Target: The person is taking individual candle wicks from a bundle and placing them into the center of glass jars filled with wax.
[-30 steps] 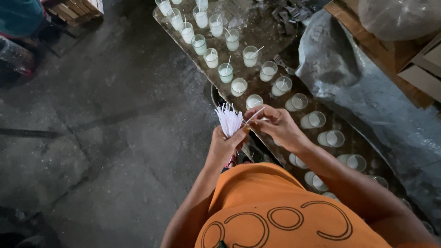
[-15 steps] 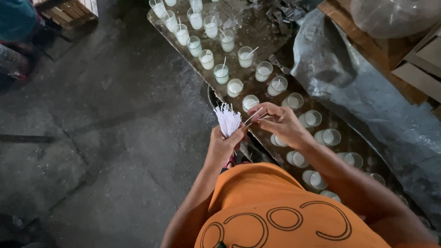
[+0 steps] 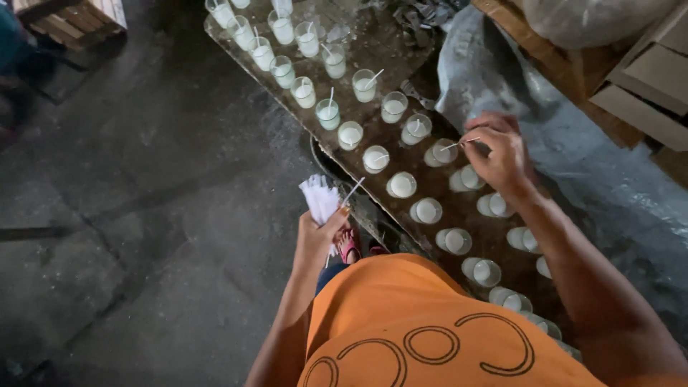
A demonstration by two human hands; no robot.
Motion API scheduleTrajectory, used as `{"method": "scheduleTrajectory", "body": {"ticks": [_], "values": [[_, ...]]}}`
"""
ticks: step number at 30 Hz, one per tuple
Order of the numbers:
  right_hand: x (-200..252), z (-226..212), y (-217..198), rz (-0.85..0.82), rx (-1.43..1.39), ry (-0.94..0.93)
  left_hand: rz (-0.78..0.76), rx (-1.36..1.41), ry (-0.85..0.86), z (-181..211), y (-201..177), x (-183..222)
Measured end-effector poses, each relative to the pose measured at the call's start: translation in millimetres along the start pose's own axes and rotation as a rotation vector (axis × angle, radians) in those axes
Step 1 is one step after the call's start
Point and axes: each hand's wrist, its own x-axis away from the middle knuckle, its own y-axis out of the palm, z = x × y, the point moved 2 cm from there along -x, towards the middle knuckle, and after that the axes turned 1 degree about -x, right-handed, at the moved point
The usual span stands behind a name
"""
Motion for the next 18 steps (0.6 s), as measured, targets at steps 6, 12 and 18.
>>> {"method": "scheduleTrajectory", "body": {"ticks": [6, 12, 18], "values": [[16, 13, 17, -0.032, 0.05, 0.019, 0.02, 0.051, -0.018, -34, -5, -8], [11, 9, 31, -0.046, 0.035, 0.012, 0.026, 0.112, -0.022, -36, 1, -10], [28, 32, 62, -0.078, 0.099, 0.013, -0.002, 0.153, -0.033, -24, 15, -9]]}}
